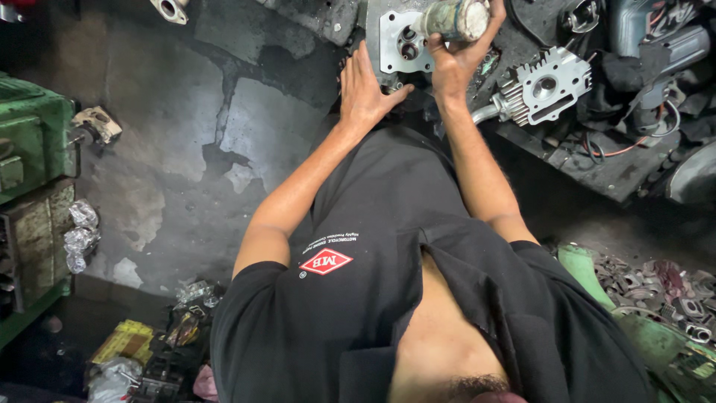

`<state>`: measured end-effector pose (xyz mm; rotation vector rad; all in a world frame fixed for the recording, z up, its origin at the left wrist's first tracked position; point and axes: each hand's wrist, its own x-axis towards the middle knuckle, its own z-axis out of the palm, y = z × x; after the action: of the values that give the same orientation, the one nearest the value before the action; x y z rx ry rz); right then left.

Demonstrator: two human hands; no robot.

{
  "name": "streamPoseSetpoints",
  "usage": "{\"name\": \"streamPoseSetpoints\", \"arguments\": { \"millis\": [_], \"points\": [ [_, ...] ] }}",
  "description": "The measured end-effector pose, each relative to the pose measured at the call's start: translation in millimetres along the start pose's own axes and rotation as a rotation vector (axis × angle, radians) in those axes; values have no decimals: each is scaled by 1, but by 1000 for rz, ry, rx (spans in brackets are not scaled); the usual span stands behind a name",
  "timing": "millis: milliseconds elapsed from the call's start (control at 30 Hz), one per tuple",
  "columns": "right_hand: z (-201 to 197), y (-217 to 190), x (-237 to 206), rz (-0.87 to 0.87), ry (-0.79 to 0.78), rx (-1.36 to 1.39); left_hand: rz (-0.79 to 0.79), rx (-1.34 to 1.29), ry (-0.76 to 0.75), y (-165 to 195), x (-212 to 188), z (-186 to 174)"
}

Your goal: The person cleans disassembled engine cylinder heads on a workbench using a rag and a spray can. They wipe the surfaces, spray them, and then wipe again, handling the parts one at a time.

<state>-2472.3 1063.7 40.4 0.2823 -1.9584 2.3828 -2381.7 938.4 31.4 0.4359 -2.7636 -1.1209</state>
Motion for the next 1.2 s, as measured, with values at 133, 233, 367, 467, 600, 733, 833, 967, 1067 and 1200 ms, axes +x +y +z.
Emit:
{"name": "streamPoseSetpoints", "arguments": {
  "millis": [133,233,367,467,600,733,833,967,1067,1200],
  "points": [
    [1,0,-2,10,-23,29,6,-3,1,0,0,0],
    [1,2,-3,-25,-32,23,6,1,0,-1,0,0],
    [2,3,-3,17,-56,56,10,14,5,-1,1,1],
    [4,4,-4,-10,-97,7,8,20,1,-2,0,1],
    [4,3,-7,-80,-143,-30,-6,-5,-16,-3,0,1],
    [-1,2,-8,-59,-135,-95,6,2,-3,-3,0,2],
    [-4,1,-8,-57,-123,-102,13,-3,-3,-4,0,2],
    [-6,2,-8,-91,-113,-140,27,13,7,-5,0,2],
    [-8,3,-7,-86,-79,-159,4,-2,-12,-5,0,2],
    [-9,4,-4,-78,-73,-146,14,2,1,-4,0,2]
  ]
}}
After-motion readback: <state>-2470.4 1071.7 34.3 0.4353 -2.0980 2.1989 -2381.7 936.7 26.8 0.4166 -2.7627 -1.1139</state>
